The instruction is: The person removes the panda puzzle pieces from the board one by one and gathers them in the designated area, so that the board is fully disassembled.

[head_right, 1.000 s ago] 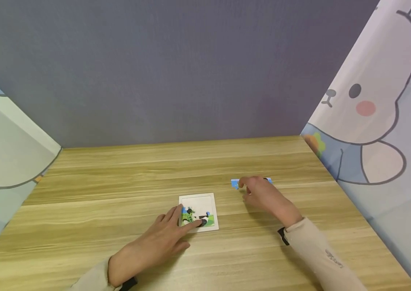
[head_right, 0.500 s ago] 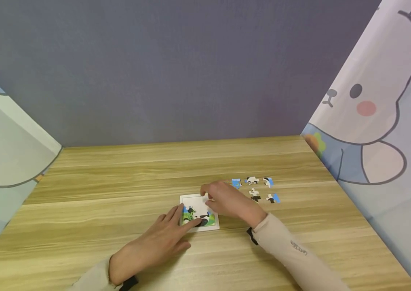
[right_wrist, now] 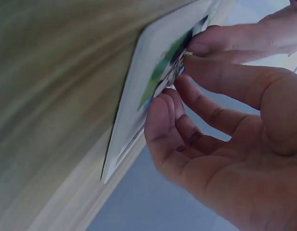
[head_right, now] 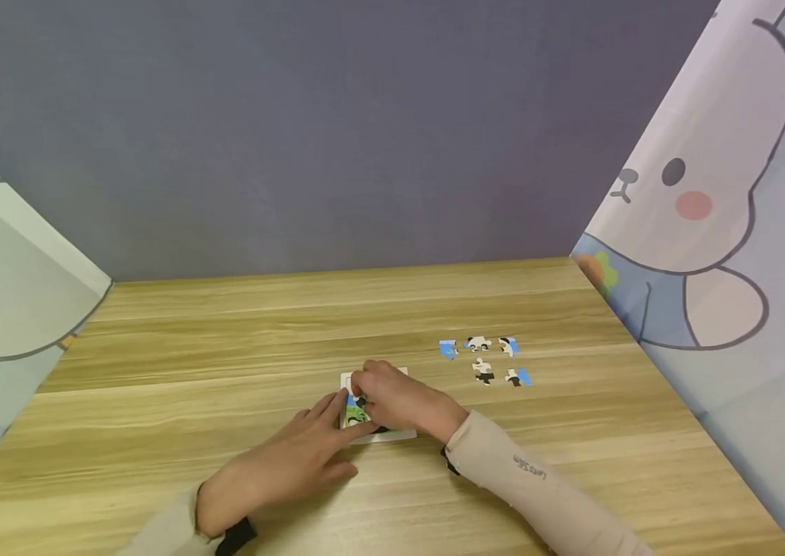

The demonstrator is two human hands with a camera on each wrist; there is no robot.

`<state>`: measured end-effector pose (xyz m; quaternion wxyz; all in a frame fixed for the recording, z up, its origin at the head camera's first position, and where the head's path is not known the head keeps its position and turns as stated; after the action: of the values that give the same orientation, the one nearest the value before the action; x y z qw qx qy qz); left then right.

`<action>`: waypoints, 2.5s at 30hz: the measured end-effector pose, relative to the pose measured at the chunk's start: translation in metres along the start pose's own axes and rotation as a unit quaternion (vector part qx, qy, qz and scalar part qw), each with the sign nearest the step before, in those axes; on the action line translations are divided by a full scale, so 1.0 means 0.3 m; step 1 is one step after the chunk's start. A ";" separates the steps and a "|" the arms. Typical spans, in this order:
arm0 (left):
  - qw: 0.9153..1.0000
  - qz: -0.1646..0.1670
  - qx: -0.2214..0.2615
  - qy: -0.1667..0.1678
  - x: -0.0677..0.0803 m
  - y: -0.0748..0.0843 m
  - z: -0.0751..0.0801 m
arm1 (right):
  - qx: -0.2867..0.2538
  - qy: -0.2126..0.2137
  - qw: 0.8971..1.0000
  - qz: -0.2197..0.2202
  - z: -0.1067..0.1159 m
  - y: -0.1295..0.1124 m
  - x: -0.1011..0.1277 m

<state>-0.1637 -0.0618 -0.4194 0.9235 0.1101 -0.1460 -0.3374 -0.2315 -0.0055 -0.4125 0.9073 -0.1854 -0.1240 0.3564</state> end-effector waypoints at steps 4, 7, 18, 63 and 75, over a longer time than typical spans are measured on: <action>0.999 -0.010 0.051 -0.013 0.009 -0.021 0.018 | 0.002 -0.002 1.000 -0.012 -0.004 0.001 0.001; 0.998 -0.013 0.066 -0.019 0.012 -0.034 0.030 | 0.008 -0.003 1.000 -0.018 -0.005 0.001 0.002; 0.999 -0.019 0.031 -0.004 0.010 -0.035 0.041 | 0.022 0.011 1.000 -0.014 0.001 -0.009 -0.003; 1.000 0.001 0.018 0.000 0.021 -0.037 0.040 | -0.086 0.119 0.989 -0.008 0.213 0.165 0.192; 1.000 -0.003 0.018 0.003 0.016 -0.045 0.050 | -0.083 0.073 0.989 -0.094 0.210 0.401 0.238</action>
<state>-0.1732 -0.0766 -0.4087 0.9207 0.1281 -0.1486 -0.3372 -0.2751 0.1410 -0.4003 0.9250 -0.2730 -0.1029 0.2437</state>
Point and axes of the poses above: each hand's wrist, its own x-axis away from the middle knuckle, its own z-axis out of the back of the hand, y = z × x, the point moved 10 cm from there along -x, towards the middle knuckle, and after that the axes turned 1 degree about y, right-handed, at the moved point
